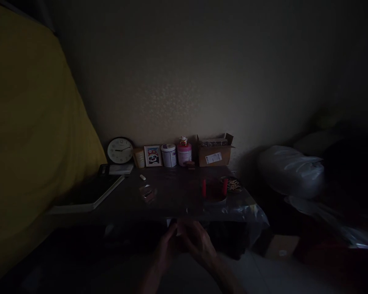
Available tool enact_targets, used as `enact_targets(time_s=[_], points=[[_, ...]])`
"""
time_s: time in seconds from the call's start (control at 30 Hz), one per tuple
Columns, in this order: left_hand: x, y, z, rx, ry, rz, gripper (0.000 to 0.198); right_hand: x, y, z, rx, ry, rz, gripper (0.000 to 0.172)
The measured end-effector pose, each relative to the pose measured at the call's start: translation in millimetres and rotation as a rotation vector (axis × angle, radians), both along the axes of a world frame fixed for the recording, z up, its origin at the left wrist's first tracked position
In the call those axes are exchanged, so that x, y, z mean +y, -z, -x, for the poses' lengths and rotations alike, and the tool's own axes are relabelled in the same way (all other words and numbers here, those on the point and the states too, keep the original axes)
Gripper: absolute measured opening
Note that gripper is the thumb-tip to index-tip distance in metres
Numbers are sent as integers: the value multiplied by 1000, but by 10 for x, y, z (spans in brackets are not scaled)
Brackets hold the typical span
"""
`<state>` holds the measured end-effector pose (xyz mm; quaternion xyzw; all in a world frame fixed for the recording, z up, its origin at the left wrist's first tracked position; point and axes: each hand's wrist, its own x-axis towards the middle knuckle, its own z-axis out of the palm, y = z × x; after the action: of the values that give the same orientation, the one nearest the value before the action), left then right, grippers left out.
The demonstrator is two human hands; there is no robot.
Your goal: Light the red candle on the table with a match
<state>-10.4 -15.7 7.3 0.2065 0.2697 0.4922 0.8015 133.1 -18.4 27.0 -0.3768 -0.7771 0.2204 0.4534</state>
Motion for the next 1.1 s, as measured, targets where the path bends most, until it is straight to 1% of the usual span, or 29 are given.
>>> enact_targets(time_s=[0.13, 0.23, 0.4, 0.53, 0.6, 0.83, 0.97, 1.1], points=[[-16, -60, -16, -15, 15, 6, 29, 8, 16, 8, -16, -11, -24, 33], [-24, -72, -16, -14, 15, -4, 26, 1, -5, 18, -11, -12, -39, 32], [-18, -37, -3, -47, 38, -38, 29, -9, -29, 20, -10, -15, -46, 32], [6, -3, -14, -57, 9, -15, 31, -7, -26, 6, -58, -12, -70, 32], [6, -5, -22, -44, -12, -7, 31, -4, -14, 1, -71, -18, -85, 32], [-24, -61, -30, -43, 0, -34, 30, 1, 7, -5, -91, -29, -89, 36], [-11, -44, -29, -32, 1, -40, 30, 13, 18, -13, -105, -53, -120, 38], [-3, -14, -24, -63, -13, -57, 28, 26, 42, -25, -93, -51, -114, 39]])
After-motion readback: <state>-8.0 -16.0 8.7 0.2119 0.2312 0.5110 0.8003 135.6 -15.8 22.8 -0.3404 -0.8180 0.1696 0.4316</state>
